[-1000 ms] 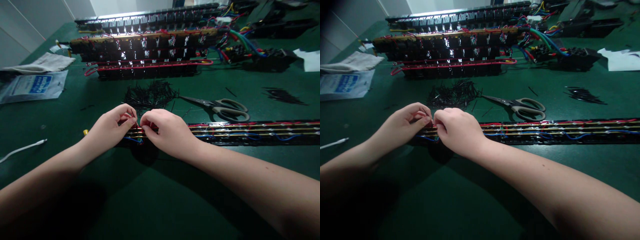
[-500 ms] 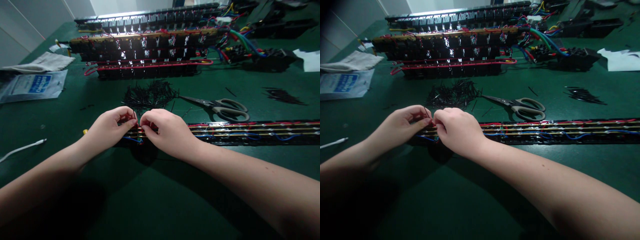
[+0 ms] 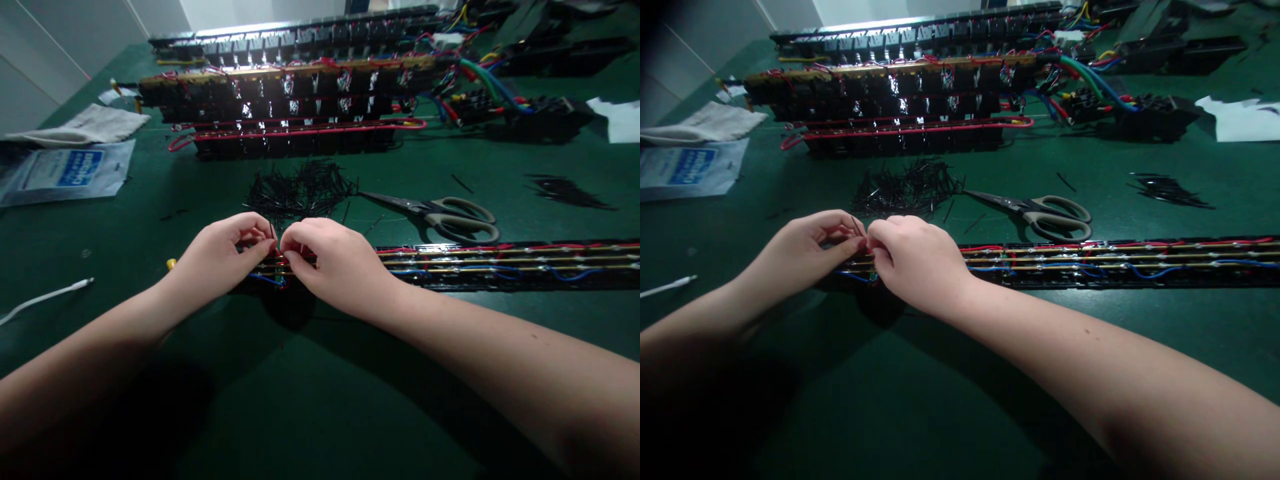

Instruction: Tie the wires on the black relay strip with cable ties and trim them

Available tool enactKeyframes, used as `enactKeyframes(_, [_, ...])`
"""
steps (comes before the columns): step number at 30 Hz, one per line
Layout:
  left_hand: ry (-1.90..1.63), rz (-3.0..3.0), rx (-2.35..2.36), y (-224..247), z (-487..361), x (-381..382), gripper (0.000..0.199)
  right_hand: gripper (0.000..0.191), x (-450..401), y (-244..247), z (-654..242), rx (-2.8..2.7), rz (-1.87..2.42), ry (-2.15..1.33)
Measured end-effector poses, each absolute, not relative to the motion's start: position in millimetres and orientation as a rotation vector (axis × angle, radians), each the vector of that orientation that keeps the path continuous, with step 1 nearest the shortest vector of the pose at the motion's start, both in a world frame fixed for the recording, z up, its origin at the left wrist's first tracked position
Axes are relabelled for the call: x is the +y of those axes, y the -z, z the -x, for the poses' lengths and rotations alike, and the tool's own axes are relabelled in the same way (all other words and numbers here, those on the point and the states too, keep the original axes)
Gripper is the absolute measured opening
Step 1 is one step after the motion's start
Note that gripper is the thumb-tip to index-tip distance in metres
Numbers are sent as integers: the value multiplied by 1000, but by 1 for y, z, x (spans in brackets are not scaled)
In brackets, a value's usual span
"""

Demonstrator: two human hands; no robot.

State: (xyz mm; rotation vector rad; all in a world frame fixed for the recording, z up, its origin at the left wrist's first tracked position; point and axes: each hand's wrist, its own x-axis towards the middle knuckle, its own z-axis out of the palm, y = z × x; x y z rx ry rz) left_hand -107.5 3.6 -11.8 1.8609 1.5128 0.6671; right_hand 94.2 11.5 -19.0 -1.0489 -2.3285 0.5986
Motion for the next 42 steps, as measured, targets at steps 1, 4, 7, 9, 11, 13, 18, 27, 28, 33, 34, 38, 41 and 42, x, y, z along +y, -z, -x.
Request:
enactKeyframes(1, [-659,-1867,1520,11,107,4,14,13,12,19,-94,-2328,1052,-597])
enactKeyframes(4, [-651,-1868,1506,9,106,4,16,13,12,18,-94,-2333,1061,-605])
enactKeyframes(7, [-668,-1852,1482,6,106,4,18,18,12,18,-95,-2333,1066,-629])
enactKeyframes(9, [-669,-1846,1480,5,106,4,19,21,11,18,-95,-2331,1070,-642])
enactKeyframes(11, [-661,-1851,1487,6,106,4,20,21,11,18,-95,-2332,1071,-647])
enactKeyframes(13, [-648,-1870,1494,6,106,4,20,19,10,18,-95,-2330,1067,-644])
enactKeyframes(18, [-716,-1817,1502,9,107,4,29,14,12,16,-95,-2346,1053,-649])
enactKeyframes(27, [-812,-1964,1556,15,106,-1,44,24,12,15,-96,-2343,1029,-662])
enactKeyframes(28, [-907,-2078,1560,16,107,-4,40,27,13,15,-96,-2340,1017,-680])
enactKeyframes(33, [-962,-3052,969,19,107,-26,22,33,15,15,-98,-2307,968,-751])
enactKeyframes(34, [-816,-3166,770,18,106,-29,19,34,14,16,-98,-2302,964,-751])
enactKeyframes(38, [-482,-3215,536,16,101,-31,6,34,13,16,-98,-2284,959,-745])
enactKeyframes(41, [-419,-3222,562,17,98,-26,14,32,12,16,-97,-2286,961,-734])
enactKeyframes(42, [-411,-3224,561,18,98,-25,16,32,13,16,-97,-2289,965,-730])
